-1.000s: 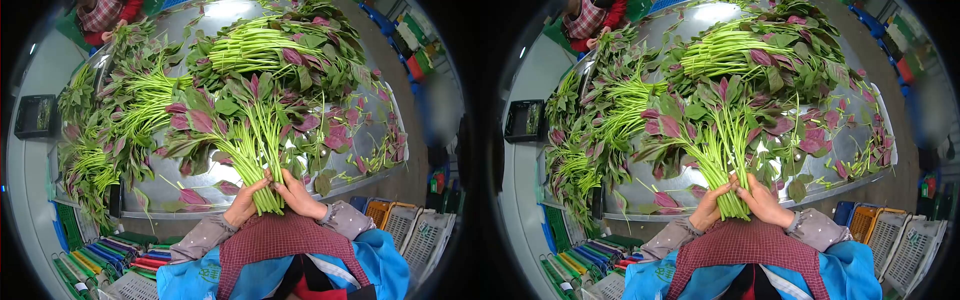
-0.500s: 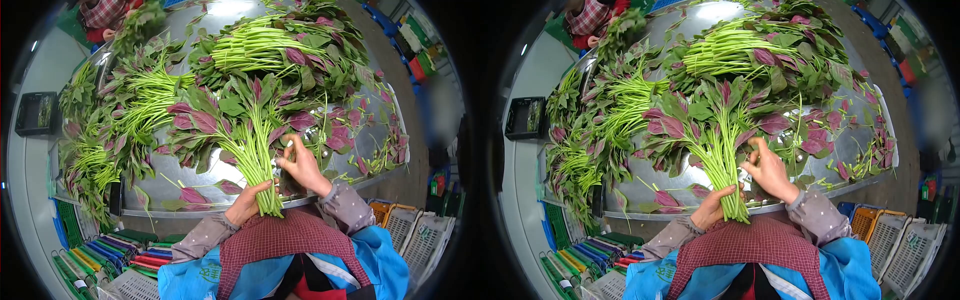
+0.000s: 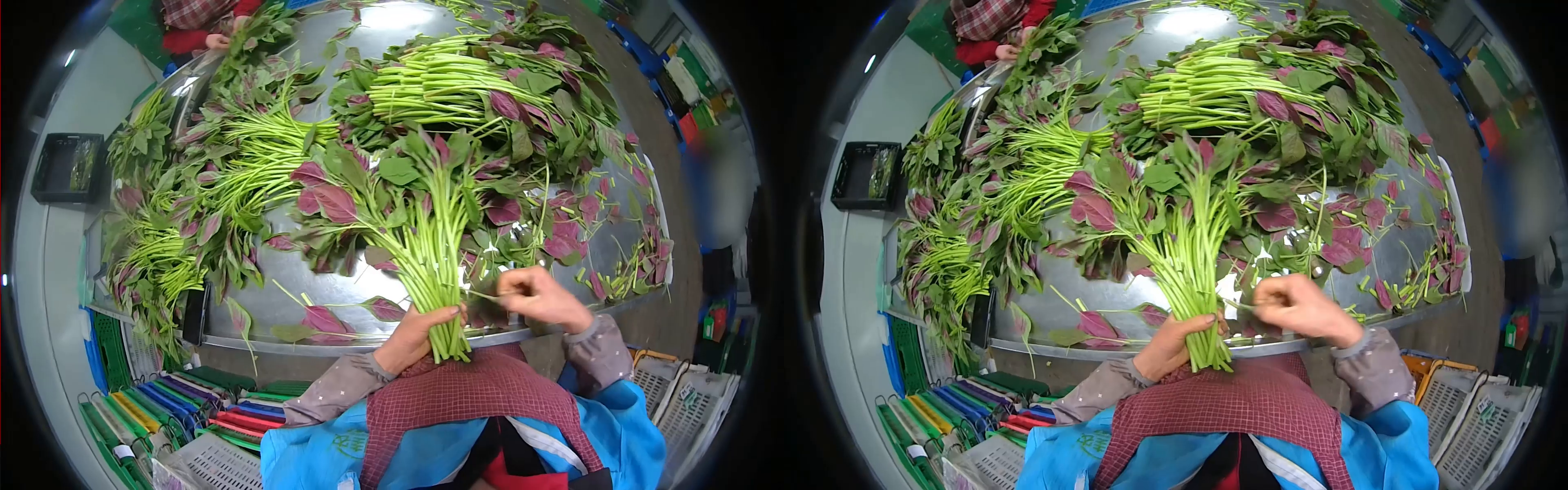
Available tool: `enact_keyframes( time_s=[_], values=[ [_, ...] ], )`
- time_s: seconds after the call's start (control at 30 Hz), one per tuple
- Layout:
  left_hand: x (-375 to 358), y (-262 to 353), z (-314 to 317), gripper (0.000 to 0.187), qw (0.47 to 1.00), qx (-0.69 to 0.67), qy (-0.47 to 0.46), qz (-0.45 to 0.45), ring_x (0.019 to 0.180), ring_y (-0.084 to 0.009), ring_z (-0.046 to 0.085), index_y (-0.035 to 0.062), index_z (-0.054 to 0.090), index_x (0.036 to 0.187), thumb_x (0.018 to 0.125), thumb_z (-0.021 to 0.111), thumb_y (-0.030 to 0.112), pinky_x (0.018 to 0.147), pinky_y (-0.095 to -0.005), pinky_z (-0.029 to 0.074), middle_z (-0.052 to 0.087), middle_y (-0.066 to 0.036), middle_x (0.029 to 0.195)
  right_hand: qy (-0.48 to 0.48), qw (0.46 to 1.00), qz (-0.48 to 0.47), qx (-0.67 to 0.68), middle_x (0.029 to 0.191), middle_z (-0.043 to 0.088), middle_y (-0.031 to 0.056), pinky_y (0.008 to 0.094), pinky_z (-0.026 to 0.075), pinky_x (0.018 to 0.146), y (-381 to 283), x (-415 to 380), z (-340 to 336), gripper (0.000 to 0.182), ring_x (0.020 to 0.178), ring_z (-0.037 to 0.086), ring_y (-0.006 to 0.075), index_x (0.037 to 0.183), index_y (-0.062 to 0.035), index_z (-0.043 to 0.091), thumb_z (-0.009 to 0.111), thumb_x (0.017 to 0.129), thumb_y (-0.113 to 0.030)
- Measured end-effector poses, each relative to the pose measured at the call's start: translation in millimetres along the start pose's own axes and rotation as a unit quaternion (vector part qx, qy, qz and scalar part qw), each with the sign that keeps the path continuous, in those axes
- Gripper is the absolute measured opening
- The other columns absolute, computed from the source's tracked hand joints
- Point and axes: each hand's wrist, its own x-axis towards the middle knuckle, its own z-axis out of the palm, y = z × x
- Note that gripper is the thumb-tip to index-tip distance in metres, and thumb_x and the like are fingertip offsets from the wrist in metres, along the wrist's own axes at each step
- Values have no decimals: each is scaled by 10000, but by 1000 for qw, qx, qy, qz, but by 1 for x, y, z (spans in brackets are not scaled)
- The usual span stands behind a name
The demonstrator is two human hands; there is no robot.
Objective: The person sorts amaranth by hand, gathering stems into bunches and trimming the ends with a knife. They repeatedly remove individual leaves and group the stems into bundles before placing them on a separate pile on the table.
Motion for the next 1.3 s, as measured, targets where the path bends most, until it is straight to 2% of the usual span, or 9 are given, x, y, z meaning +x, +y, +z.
enact_keyframes(
  time_s=[0.2, 0.27, 0.33, 0.57, 0.73, 0.9, 1.13, 1.27, 1.3],
  values=[
    [-2, 19, 6, 234, 983, 143, 54, 103, 759, -124, 570, 23, 520, 1007, 794, 608, 56, 659, -261, 486, 589, -59, 874, -107, 982, 21, 154, 610, 535, -4, 224, 395, 476, 6, -20, -12, 199, 519, 489, 63, 835, -2, 558, 617, 748, -171],
    [-3, 24, 12, 246, 964, 211, 82, 138, 745, -122, 560, 9, 515, 1000, 782, 614, 64, 661, -266, 468, 587, -61, 855, 130, 974, 33, -182, 830, 622, 78, 267, 469, 575, 6, 1, 5, 513, 602, 579, 125, 1137, 2, 482, 669, 727, -241],
    [-2, 25, 15, 280, 872, 395, 128, 258, 762, -143, 560, -11, 504, 1006, 764, 615, 76, 679, -281, 460, 583, -77, 865, 82, 996, -32, -27, 1018, 598, 136, 309, 490, 662, 24, 17, 25, 772, 685, 610, 174, 1300, -11, 322, 707, 692, -291],
    [2, 10, 19, 412, 878, 398, 112, 241, 852, -189, 566, -17, 446, 1107, 740, 604, 86, 737, -299, 455, 572, -117, 944, 356, 844, -275, -293, 816, 560, 85, 292, 462, 578, -30, 35, 55, 455, 640, 556, 191, 1024, -17, 510, 724, 644, -147],
    [5, -4, 22, 437, 884, 404, 124, 200, 865, -140, 547, 0, 437, 1104, 721, 645, 32, 763, -272, 454, 552, -61, 943, 322, 860, -245, -312, 739, 498, 76, 313, 438, 555, -22, 55, 46, 224, 625, 532, 196, 859, -18, 551, 672, 687, -95],
    [-1, 6, 23, 433, 958, 256, 84, 100, 876, -124, 540, 19, 446, 1103, 716, 638, -12, 761, -275, 454, 538, -43, 980, 136, 962, -232, 50, 774, 522, 58, 284, 444, 597, 2, 36, 37, 184, 713, 532, 162, 884, -10, 524, 633, 750, -73],
    [-5, 13, 10, 464, 993, 105, -46, -18, 869, -141, 566, 26, 421, 1187, 767, 618, 19, 728, -275, 483, 559, -58, 1002, -52, 890, -52, 451, 609, 427, 19, 236, 348, 443, 8, 1, 34, 261, 461, 395, 109, 1035, -54, 418, 483, 904, -271],
    [-4, 15, 11, 427, 996, 80, -23, -34, 846, -144, 571, 29, 434, 1160, 776, 621, 42, 703, -287, 495, 562, -67, 980, -113, 936, 74, 325, 568, 449, 53, 288, 380, 421, 35, -13, 1, 264, 445, 453, 184, 977, -52, 465, 574, 848, -255],
    [-2, 13, 13, 420, 993, 111, -5, -25, 828, -139, 571, 32, 441, 1147, 773, 631, 52, 694, -284, 495, 564, -63, 965, 34, 995, -24, -86, 599, 473, 63, 312, 405, 449, 40, -13, -5, 235, 472, 479, 212, 961, -49, 501, 598, 813, -203]
  ],
)
